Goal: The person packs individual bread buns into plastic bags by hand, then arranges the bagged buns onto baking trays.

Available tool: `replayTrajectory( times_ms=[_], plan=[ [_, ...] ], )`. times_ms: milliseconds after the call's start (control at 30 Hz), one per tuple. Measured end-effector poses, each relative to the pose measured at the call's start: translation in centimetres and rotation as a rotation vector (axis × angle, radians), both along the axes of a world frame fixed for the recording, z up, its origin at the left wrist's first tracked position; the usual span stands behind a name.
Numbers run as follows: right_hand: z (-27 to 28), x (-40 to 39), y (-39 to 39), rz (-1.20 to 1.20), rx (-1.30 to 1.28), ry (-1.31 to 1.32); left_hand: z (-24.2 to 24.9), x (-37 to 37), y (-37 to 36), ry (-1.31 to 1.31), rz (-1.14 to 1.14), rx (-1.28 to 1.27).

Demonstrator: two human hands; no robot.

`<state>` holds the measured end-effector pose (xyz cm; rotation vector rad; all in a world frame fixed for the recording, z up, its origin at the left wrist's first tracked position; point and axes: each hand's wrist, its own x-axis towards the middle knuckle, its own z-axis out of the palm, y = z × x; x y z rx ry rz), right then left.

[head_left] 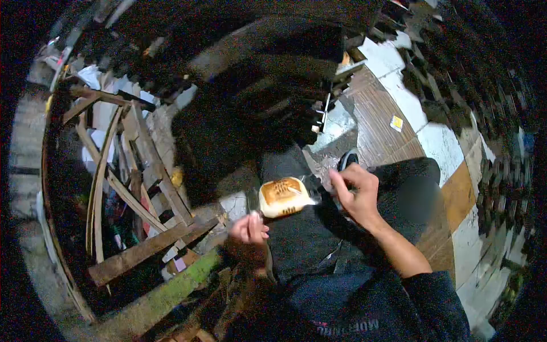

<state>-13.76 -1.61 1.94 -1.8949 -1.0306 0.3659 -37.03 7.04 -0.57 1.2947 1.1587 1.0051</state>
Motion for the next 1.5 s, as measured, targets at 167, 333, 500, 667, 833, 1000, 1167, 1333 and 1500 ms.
replayTrajectory(
  times_ms=[167,333,500,667,833,1000,1167,1333,1500],
  plan=[
    [-0.6,-1.5,5.5,0.531,-0.083,-0.405,3.2,4.6,5.8,-0.002,-0.17,-0.17],
    [11.2,3.7,6.2,0.432,0.035,0.022,2.6,3.9,7.5,-0.113,-0.076,-0.119],
    [26.7,12.2,6.6,0.121,0.71,-0.168,-7.0,7.3,5.6,-0.049,-0.105,0.28],
    [30.3,21.2,9.7,-0.369,0.039,-0.877,-6.2,15.4,-0.4,0.186,-0.664,0.554],
    [14.6,14.1,1.5,0.228,0.301,-0.751,-13.3,15.1,-2.3,0.412,-1.24,0.446],
    [-7.6,7.4,-8.2,0.519,-0.413,-0.163,-6.6,14.5,-2.5,0.552,-1.214,0.51],
    [-6.1,7.1,-9.9,0.299,-0.199,-0.13,-5.9,15.7,-3.4,0.642,-1.06,0.407],
    [3.7,9.9,-8.7,-0.268,0.271,0.066,-4.0,17.0,-0.3,-0.075,-1.076,0.057],
    [7.7,9.2,-5.1,-0.102,0.312,-0.143,-1.1,19.7,2.1,-0.683,-0.406,-0.641]
  ],
)
